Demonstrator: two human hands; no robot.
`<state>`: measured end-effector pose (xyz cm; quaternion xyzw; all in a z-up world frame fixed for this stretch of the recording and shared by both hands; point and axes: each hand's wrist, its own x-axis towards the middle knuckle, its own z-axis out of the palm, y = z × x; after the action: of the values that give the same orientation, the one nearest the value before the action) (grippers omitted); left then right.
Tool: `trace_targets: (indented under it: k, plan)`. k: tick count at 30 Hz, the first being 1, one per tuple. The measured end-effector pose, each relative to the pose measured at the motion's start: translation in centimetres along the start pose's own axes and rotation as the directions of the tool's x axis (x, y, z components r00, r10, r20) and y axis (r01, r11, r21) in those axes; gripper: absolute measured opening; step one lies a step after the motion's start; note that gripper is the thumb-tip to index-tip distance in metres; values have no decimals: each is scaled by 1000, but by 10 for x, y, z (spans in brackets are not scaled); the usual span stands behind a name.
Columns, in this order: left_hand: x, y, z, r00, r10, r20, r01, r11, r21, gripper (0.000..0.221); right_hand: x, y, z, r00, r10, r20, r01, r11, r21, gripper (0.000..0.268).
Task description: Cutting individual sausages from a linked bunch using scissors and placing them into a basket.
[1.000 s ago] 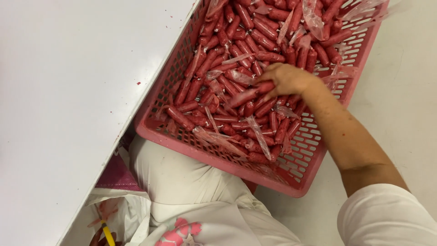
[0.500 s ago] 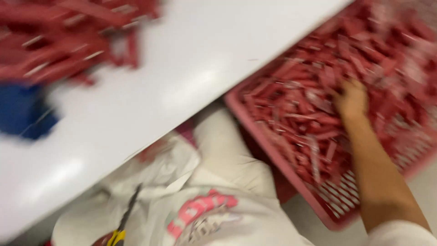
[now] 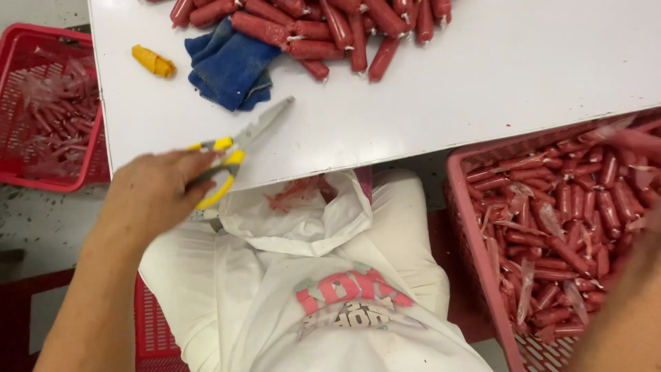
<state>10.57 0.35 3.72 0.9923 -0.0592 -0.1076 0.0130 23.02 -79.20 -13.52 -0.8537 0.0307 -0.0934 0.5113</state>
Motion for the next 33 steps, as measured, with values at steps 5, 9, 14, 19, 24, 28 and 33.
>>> trace_targets:
  k: [5,9,14,19,24,28,33]
  plan:
    - [41,5,1,888,115,-444,-188,975,-123,45,-11,-270,186,975,13,-222,104,856,506,25]
    - [76,77,-28,767,230,-599,-488,815,-313,56,-14,-324,287,953,-261,157,167,880,444,7]
    - [131,136,-28,700,251,-668,-592,727,-348,47,-19,-323,353,854,-379,358,232,891,390,21]
    - [177,133,17,676,152,-721,-635,617,-466,20,-17,-304,376,792,-383,476,236,910,341,5]
    - [157,128,4,749,84,-658,-639,358,-681,27,-15,-292,381,693,-471,546,200,853,482,5]
    - [124,121,-22,735,122,-667,-652,397,-646,29,-14,-297,380,666,-611,429,413,780,470,9]
    - [83,80,33,999,-9,47,41,-343,-939,55,-48,-328,374,534,-814,229,708,579,405,15]
